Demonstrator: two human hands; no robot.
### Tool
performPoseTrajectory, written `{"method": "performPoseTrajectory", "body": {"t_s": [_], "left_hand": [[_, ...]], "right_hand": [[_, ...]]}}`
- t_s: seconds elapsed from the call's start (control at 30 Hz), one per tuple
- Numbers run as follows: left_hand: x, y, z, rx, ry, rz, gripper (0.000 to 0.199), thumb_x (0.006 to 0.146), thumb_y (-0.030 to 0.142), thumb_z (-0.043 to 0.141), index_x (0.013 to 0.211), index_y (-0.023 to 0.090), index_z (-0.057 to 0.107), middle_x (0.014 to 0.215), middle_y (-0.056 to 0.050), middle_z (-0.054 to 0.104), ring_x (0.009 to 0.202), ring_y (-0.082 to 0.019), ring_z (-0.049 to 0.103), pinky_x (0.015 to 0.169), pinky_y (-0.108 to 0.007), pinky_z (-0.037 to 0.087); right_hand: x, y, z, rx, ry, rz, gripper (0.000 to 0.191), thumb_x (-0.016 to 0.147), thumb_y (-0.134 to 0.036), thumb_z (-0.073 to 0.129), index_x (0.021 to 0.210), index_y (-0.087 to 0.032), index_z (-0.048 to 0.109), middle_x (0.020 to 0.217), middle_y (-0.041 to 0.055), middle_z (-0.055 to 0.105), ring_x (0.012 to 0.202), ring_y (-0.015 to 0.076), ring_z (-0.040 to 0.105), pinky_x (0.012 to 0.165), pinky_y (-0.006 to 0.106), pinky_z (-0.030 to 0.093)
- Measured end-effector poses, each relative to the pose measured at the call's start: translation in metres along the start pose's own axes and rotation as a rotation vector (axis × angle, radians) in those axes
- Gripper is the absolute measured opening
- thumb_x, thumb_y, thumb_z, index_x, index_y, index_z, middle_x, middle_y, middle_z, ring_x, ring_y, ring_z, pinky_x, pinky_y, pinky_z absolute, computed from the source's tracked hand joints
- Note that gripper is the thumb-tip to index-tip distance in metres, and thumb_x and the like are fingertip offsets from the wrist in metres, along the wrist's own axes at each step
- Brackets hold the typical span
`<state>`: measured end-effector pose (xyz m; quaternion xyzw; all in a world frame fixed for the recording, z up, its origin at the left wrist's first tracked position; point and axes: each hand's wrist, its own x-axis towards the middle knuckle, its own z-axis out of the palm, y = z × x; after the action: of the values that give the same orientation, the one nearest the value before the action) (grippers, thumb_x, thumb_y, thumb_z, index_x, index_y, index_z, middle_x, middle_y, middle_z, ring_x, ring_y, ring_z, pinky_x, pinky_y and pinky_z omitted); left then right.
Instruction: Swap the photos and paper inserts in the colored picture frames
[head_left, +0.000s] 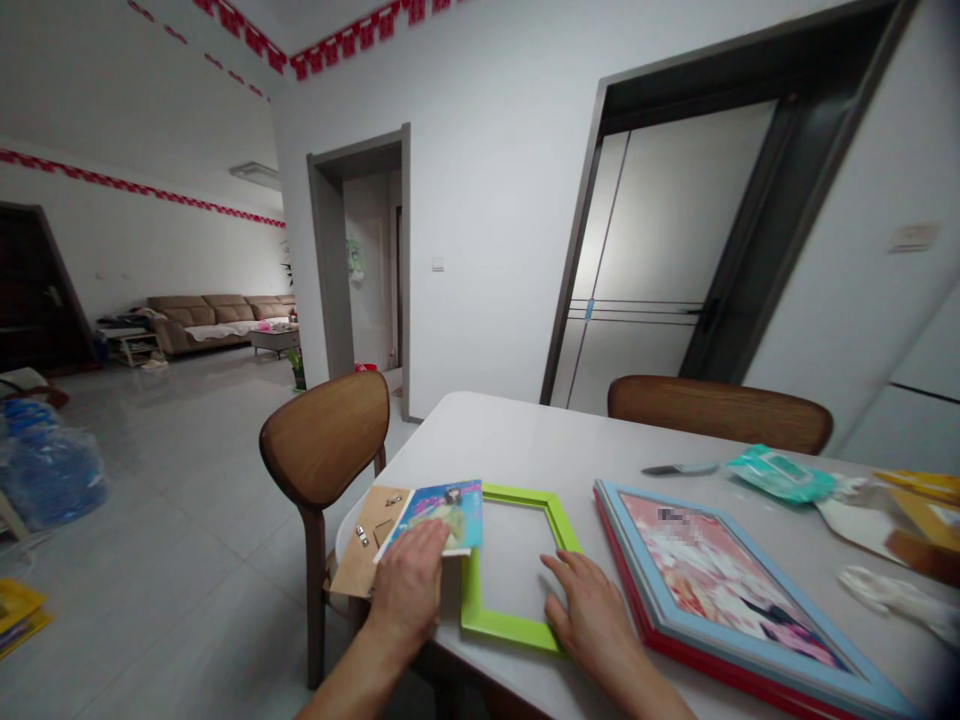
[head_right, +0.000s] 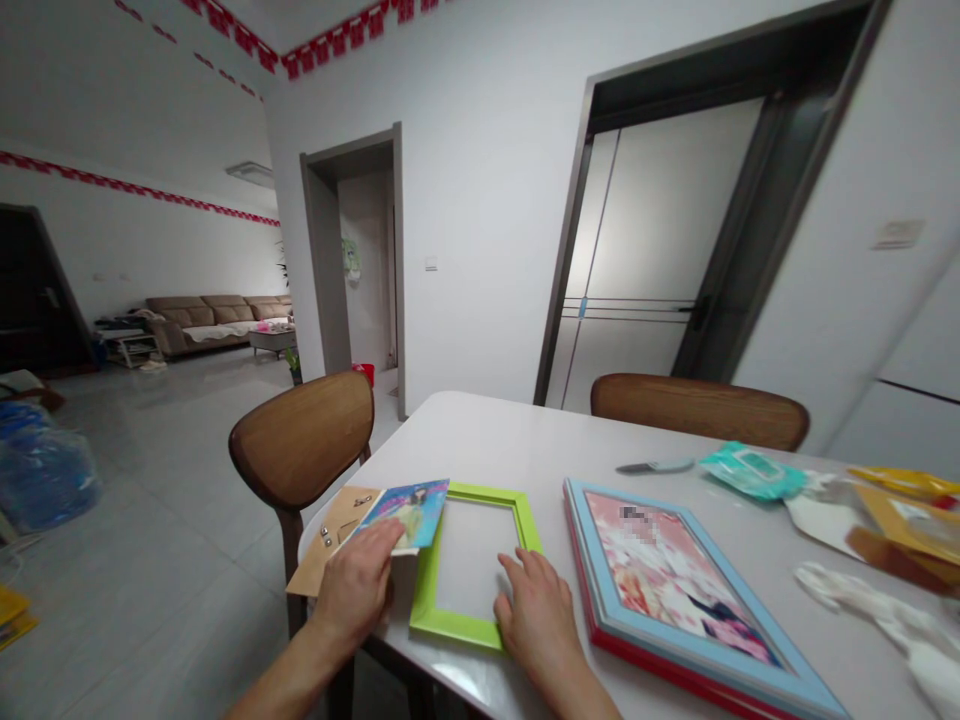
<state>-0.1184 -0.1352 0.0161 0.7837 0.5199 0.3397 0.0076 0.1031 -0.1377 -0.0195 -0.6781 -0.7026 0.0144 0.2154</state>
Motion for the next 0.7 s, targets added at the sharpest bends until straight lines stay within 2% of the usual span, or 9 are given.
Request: {"method": "performPoseTrajectory", "body": {"t_s": [0.1,0.2,0.27,0.33,0.37,0.43,0.53,0.6,0.7], "left_hand": [[0.018,-0.003,-0.021,-0.199,0.214,-0.145,0.032,0.078,0.013,0.036,0.101,0.019,0.057,0.101,-0.007,0.062,0.095,-0.02,0.055,0.084,-0.035,0.041],[0.03,0.004,-0.029,-0.552,0.371,-0.327,0.026,0.08,0.026,0.039,0.096,0.017,0.058,0.094,-0.007,0.064,0.087,-0.02,0.058,0.078,-0.034,0.044],[0.031,0.015,-0.024,-0.861,0.401,-0.422,0.028,0.079,0.033,0.042,0.092,0.014,0.058,0.088,-0.007,0.065,0.082,-0.02,0.06,0.074,-0.032,0.046],[0.027,0.032,-0.011,-1.147,0.389,-0.48,0.029,0.078,0.036,0.044,0.089,0.013,0.057,0.084,-0.007,0.066,0.079,-0.02,0.061,0.072,-0.031,0.047],[0.023,0.042,-0.003,-1.259,0.383,-0.497,0.028,0.077,0.036,0.046,0.089,0.013,0.056,0.085,-0.007,0.066,0.08,-0.019,0.061,0.073,-0.031,0.047],[0.016,0.061,0.013,-1.414,0.396,-0.522,0.028,0.076,0.034,0.048,0.094,0.014,0.053,0.092,-0.008,0.064,0.087,-0.019,0.059,0.078,-0.03,0.045],[0.006,0.079,0.031,-1.523,0.38,-0.568,0.035,0.074,0.031,0.05,0.104,0.015,0.048,0.1,-0.009,0.061,0.095,-0.02,0.056,0.082,-0.03,0.043],[0.003,0.08,0.038,-1.491,0.321,-0.59,0.038,0.071,0.029,0.053,0.105,0.014,0.046,0.1,-0.01,0.061,0.095,-0.02,0.055,0.082,-0.03,0.043],[0.002,0.067,0.042,-1.323,0.207,-0.614,0.045,0.069,0.026,0.054,0.109,0.012,0.039,0.102,-0.013,0.059,0.092,-0.021,0.057,0.077,-0.031,0.045]], "right_hand": [[0.0,-0.018,-0.009,0.278,0.073,-0.039,0.036,0.066,-0.019,0.047,0.099,-0.014,0.06,0.11,0.0113,0.055,0.106,0.0237,0.045,0.094,0.038,0.03],[0.0,-0.046,-0.019,0.687,0.03,-0.002,0.031,0.069,-0.029,0.047,0.095,-0.017,0.061,0.104,0.0079,0.059,0.1,0.0208,0.05,0.09,0.036,0.035],[0.001,-0.064,-0.022,0.963,-0.074,0.118,0.036,0.069,-0.035,0.049,0.099,-0.016,0.058,0.101,0.009,0.06,0.093,0.0206,0.055,0.083,0.036,0.041],[0.003,-0.076,-0.022,1.251,-0.145,0.277,0.048,0.07,-0.04,0.048,0.109,-0.013,0.049,0.095,0.0107,0.062,0.084,0.0197,0.059,0.075,0.034,0.046],[0.004,-0.079,-0.021,1.388,-0.144,0.351,0.053,0.07,-0.042,0.048,0.115,-0.012,0.042,0.093,0.0103,0.063,0.081,0.0188,0.06,0.072,0.032,0.047],[0.007,-0.079,-0.02,1.592,-0.061,0.444,0.056,0.072,-0.04,0.046,0.12,-0.015,0.033,0.094,0.0086,0.062,0.081,0.0174,0.06,0.069,0.029,0.048],[0.01,-0.066,-0.023,1.645,0.065,0.475,0.048,0.073,-0.031,0.042,0.119,-0.019,0.032,0.102,0.0072,0.06,0.086,0.0172,0.059,0.064,0.025,0.049],[0.013,-0.054,-0.03,1.586,0.039,0.474,0.045,0.073,-0.028,0.039,0.117,-0.019,0.035,0.097,0.0075,0.062,0.082,0.0185,0.06,0.059,0.026,0.049],[0.021,-0.034,-0.041,1.484,-0.062,0.502,0.043,0.073,-0.025,0.037,0.115,-0.016,0.038,0.079,0.0072,0.066,0.069,0.0198,0.062,0.054,0.028,0.049]]}}
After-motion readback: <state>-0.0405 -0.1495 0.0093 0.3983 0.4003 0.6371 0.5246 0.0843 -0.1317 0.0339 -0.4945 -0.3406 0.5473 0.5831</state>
